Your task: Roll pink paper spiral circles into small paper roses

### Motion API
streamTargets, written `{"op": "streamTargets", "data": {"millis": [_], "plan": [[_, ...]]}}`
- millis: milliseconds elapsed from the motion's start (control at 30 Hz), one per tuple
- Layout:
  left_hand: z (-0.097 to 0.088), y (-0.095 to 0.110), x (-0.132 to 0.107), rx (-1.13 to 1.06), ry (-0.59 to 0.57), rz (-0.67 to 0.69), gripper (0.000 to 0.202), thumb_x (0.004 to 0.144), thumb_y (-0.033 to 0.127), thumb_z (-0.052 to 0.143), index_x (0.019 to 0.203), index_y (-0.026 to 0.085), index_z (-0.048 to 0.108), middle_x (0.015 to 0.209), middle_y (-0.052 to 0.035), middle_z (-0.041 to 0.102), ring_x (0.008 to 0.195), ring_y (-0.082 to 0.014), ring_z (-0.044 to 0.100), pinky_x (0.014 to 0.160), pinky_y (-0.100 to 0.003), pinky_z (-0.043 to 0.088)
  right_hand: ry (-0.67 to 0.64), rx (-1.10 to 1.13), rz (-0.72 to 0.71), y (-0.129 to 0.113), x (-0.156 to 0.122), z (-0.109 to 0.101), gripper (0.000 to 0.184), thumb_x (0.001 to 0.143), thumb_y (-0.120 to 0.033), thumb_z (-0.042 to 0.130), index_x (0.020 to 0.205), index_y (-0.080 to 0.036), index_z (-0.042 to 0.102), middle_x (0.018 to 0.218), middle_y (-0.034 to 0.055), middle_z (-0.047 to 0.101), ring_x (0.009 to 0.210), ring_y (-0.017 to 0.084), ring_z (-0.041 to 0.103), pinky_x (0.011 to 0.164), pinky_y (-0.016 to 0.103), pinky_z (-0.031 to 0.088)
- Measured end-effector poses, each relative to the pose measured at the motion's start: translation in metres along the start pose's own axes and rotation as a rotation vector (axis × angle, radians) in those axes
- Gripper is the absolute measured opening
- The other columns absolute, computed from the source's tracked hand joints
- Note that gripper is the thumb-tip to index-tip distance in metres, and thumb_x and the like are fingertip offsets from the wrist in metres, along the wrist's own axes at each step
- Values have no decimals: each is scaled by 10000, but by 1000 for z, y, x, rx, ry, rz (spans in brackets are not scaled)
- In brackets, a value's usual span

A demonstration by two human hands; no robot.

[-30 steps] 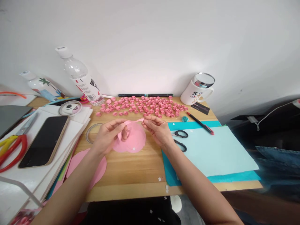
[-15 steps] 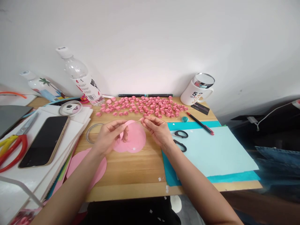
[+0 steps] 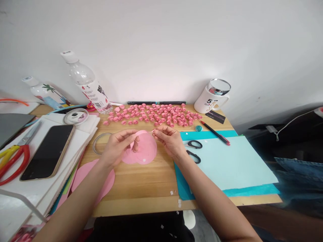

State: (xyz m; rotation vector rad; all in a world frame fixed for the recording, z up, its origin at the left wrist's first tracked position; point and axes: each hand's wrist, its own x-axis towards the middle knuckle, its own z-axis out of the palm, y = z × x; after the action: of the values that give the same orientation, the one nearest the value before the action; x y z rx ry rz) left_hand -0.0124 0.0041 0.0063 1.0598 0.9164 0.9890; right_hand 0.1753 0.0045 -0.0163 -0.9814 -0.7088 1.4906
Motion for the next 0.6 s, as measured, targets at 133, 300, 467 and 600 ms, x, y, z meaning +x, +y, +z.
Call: {"op": "streamTargets", "data": {"millis": [133,300,467,600], "plan": [[1,1,0,12,-2,-22,210,746,275,655,902,136,670,678,-22,648,499,-99,569,498,-237,408,12,-35,-25,0,-2,2,180,559,-242,828,609,-199,660,597,-40,635,524,54,525,512,158,469],[1,1,0,12,18,18,201,745,271,656,889,133,681,628,-16,645,564,-117,584,600,-264,468,32,-27,-39,-1,-2,3,159,576,-275,820,630,-215,684,655,-30,650,603,72,570,626,188,512],[-2,-4,1,20,118,56,206,722,285,689,884,158,698,758,-33,693,689,-125,613,685,-254,479,44,-13,-38,-1,-2,4,167,593,-243,805,731,-229,713,753,-11,694,731,117,640,773,252,529],[-3,-5,2,26,132,68,213,719,280,699,901,170,698,805,-31,700,730,-120,619,700,-233,480,51,-1,-51,-1,-1,2,176,584,-224,810,730,-221,711,706,-24,689,680,98,634,746,239,527]]}}
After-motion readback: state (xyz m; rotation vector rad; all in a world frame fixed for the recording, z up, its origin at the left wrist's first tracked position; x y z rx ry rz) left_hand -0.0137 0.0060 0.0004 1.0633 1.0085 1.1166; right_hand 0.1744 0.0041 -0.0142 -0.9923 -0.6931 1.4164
